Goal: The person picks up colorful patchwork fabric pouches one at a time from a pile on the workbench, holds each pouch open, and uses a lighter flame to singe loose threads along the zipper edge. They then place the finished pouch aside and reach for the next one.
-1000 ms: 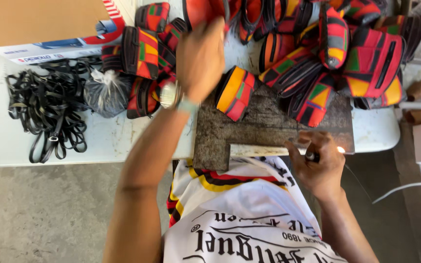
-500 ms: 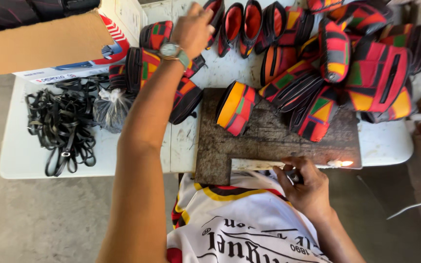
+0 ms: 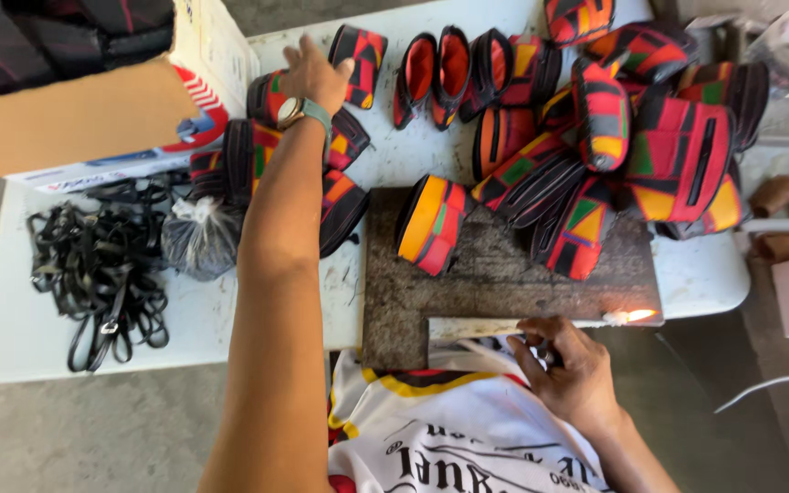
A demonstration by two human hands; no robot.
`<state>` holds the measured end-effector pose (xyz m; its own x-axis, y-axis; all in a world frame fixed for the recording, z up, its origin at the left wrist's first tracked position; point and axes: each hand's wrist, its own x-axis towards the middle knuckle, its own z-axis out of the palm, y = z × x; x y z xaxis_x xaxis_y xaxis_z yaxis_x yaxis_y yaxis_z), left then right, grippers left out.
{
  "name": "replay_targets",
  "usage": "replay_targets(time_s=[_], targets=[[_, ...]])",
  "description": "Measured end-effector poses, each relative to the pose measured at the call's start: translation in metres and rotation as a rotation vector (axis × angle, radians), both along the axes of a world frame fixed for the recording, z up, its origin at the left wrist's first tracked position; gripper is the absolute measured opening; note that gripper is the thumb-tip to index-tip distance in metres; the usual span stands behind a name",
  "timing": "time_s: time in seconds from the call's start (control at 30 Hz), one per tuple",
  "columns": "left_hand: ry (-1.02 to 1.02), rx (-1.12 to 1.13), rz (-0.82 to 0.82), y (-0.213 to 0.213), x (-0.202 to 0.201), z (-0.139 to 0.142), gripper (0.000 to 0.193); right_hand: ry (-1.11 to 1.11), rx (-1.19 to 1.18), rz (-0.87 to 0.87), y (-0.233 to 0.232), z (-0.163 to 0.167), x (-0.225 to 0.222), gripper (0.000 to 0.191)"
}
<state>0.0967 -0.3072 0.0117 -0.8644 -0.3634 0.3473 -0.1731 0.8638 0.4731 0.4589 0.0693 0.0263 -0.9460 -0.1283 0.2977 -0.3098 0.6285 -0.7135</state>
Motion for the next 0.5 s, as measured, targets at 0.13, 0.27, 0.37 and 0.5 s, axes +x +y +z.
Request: replay_targets(time_s=[0.13, 0.27, 0.37, 0.5], targets=[[-0.275, -0.018, 0.029, 0.003, -0.01, -0.019, 0.058, -0.024, -0.036, 0.006, 0.0, -0.003, -0.006, 0.027], [0.073, -0.063, -0.169, 0.012, -0.003, -0.04, 0.034, -0.04, -0.029, 0.0, -0.006, -0.011, -0.009, 0.027], [0.065, -0.143, -0.463, 0.022, 0.006, -0.033, 0.026, -0.014, -0.119, 0.108, -0.012, -0.019, -0.005, 0.023], [0.002, -0.186, -0.686, 0.035, 0.037, -0.012, 0.063, -0.047, -0.083, 0.09, -0.016, -0.026, -0.001, 0.021]])
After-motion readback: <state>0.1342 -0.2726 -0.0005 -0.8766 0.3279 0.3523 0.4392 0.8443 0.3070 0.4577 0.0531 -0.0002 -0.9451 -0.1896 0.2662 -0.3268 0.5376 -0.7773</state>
